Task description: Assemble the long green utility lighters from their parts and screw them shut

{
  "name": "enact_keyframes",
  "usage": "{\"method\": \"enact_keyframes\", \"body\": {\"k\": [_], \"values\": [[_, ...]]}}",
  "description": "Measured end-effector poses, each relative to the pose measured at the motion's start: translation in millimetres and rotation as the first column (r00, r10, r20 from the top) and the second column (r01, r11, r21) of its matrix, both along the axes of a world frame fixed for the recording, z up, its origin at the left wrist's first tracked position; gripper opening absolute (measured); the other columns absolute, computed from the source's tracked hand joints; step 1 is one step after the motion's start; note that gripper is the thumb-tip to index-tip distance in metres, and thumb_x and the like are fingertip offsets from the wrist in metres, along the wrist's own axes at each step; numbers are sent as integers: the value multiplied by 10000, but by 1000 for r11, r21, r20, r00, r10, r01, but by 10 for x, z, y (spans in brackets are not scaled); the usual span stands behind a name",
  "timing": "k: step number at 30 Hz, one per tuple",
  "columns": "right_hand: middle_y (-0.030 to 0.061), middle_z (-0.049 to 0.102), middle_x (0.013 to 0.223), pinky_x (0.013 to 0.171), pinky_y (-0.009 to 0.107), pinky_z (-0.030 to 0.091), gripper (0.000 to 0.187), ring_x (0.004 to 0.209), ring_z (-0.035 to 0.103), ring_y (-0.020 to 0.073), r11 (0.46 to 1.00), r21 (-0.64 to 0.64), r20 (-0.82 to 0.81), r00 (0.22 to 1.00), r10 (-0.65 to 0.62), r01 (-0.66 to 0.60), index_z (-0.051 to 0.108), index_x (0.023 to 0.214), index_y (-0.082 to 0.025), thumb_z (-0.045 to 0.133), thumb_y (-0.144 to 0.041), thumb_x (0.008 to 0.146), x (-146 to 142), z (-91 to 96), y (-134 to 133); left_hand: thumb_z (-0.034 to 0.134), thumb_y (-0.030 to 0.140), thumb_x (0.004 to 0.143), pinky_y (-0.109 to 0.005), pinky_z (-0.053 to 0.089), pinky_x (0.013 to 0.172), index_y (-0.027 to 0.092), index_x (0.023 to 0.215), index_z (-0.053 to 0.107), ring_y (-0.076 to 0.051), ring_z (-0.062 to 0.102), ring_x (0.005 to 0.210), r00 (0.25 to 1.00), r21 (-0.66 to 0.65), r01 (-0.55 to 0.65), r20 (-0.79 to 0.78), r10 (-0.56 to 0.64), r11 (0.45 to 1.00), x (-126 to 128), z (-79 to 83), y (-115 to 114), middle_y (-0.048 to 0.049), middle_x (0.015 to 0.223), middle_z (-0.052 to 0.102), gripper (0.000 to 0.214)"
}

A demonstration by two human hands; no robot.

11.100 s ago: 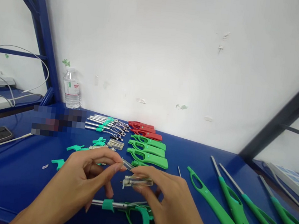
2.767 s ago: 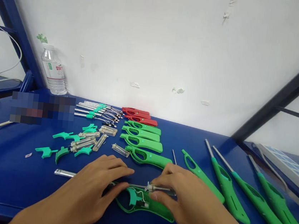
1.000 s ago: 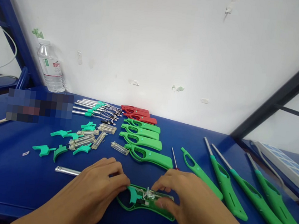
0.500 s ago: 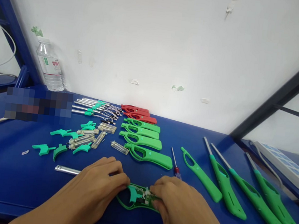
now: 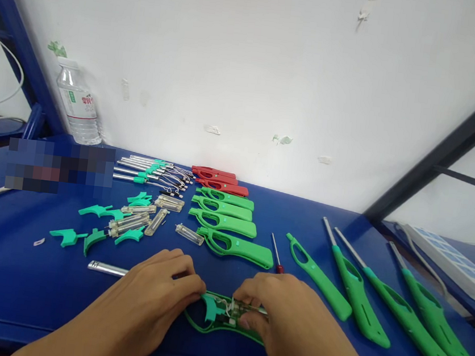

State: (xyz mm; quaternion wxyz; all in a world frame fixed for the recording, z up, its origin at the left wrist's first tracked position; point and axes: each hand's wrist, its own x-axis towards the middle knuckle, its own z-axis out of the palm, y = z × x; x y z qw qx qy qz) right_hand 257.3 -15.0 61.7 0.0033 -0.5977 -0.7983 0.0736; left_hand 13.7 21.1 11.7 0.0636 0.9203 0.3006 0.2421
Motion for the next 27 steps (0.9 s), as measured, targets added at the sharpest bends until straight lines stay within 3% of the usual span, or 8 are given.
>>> {"method": "enact_keyframes", "body": {"k": [5, 12, 17, 21, 24, 27], "values": [[-37, 877, 791, 506, 319, 275, 258, 695, 822, 223, 1000, -9, -12, 1000, -17, 16, 865, 848, -326, 883, -69, 829, 40, 16, 12, 541, 10, 1099, -307, 502, 775, 230, 1049, 764, -212, 647, 845, 1000, -42, 9, -12, -9, 999, -6, -14, -8, -19, 959, 705, 317], [-14, 837, 782, 579, 287, 428, 227, 678, 780, 211, 980, 195, -60, 997, 48, -36, 810, 835, -285, 818, -58, 832, 118, -171, -34, 512, -44, 1102, -315, 460, 832, 244, 1094, 737, -195, 649, 887, 999, -98, 36, -10, -37, 994, -43, -10, -39, 6, 987, 708, 366], [-34, 726, 595, 541, 294, 409, 194, 517, 687, 187, 974, 225, -83, 996, 26, -6, 782, 748, -302, 829, -169, 882, 139, -311, 4, 506, -43, 1109, -315, 462, 855, 253, 1133, 738, -196, 651, 924, 1000, -131, 20, -15, -22, 991, -31, -9, -35, 6, 1023, 711, 378], [-31, 698, 571, 550, 300, 432, 263, 501, 675, 182, 970, 240, -111, 991, 71, -42, 760, 690, -298, 808, -184, 923, 143, -329, -16, 521, -21, 1094, -304, 491, 792, 240, 1060, 758, -208, 650, 866, 1000, -67, 8, -20, -9, 998, -5, 13, -23, -11, 974, 706, 354], [-28, 755, 666, 579, 296, 479, 259, 563, 720, 187, 970, 238, -124, 989, 84, -53, 765, 731, -290, 798, -140, 939, 159, -259, -89, 503, 30, 1111, -298, 503, 754, 240, 1020, 761, -208, 642, 814, 1000, -22, -13, -11, 13, 1000, 0, 15, -13, -20, 948, 700, 344], [-30, 833, 885, 705, 287, 579, 237, 774, 816, 207, 968, 229, -166, 977, 137, -97, 813, 908, -298, 784, -69, 960, 210, -223, -186, 469, 17, 1112, -302, 503, 773, 243, 1042, 761, -204, 654, 826, 1000, -23, -1, 0, 1, 1000, -9, 14, -13, -17, 954, 711, 376]]}}
